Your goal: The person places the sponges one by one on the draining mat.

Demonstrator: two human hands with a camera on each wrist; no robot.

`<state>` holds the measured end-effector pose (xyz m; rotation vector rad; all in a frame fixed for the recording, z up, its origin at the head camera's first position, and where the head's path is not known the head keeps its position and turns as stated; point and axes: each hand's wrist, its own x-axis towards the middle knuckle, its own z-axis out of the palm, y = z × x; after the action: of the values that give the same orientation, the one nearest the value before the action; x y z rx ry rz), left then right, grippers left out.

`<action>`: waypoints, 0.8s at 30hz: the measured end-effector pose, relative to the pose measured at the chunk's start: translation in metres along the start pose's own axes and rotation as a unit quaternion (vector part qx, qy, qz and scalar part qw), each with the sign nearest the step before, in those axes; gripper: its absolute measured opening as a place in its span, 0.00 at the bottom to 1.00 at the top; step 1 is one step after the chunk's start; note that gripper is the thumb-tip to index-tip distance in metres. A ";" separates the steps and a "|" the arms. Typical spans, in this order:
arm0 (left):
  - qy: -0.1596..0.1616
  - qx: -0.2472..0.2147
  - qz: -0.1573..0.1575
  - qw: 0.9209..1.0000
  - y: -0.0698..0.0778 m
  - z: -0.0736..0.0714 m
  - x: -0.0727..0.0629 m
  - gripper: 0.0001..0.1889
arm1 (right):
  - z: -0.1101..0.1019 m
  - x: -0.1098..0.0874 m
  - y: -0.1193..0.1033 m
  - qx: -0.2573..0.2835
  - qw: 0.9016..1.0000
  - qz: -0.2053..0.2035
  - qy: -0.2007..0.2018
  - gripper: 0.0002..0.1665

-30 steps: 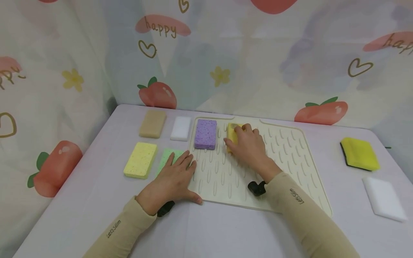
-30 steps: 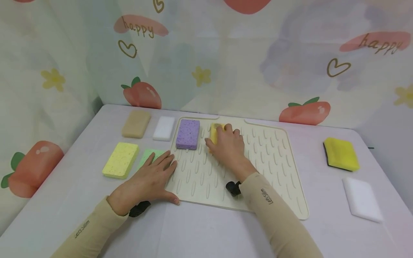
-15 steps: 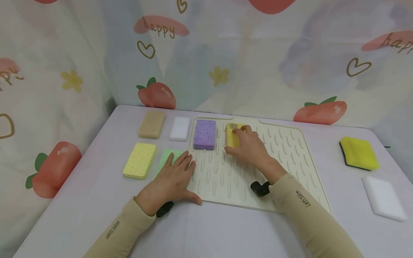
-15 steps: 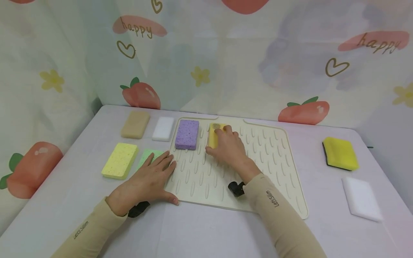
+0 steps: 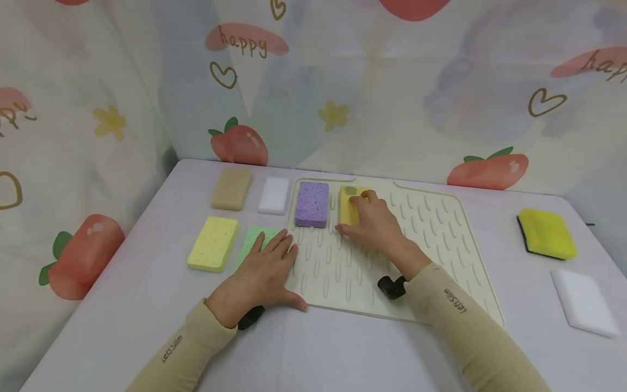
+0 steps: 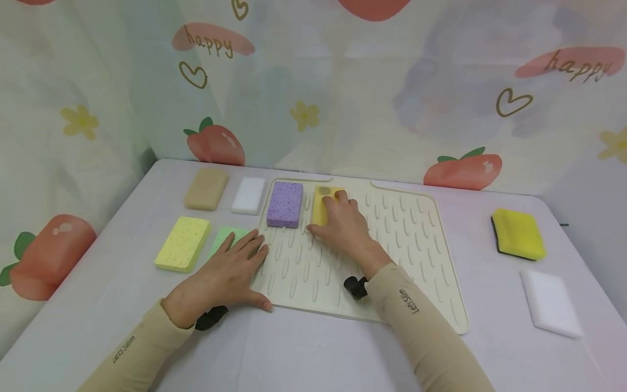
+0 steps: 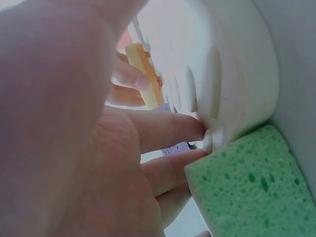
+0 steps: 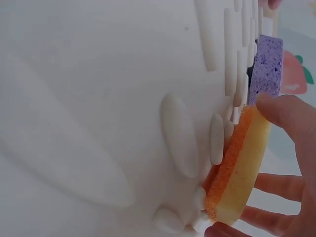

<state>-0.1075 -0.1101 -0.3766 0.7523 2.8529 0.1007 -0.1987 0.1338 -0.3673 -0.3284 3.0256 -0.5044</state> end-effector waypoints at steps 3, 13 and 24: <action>0.000 0.000 0.001 1.000 0.000 0.000 0.000 0.63 | -0.001 -0.001 0.001 -0.001 1.000 -0.001 0.002 0.46; -0.004 -0.002 0.000 1.000 0.001 -0.001 0.000 0.63 | -0.008 -0.008 0.007 0.027 1.000 0.000 -0.001 0.45; -0.002 0.000 0.002 1.000 0.001 -0.002 -0.001 0.62 | -0.031 -0.027 0.041 0.022 0.999 0.016 0.018 0.39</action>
<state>-0.1067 -0.1097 -0.3748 0.7585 2.8473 0.1009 -0.1830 0.1873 -0.3513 -0.2707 3.0432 -0.5801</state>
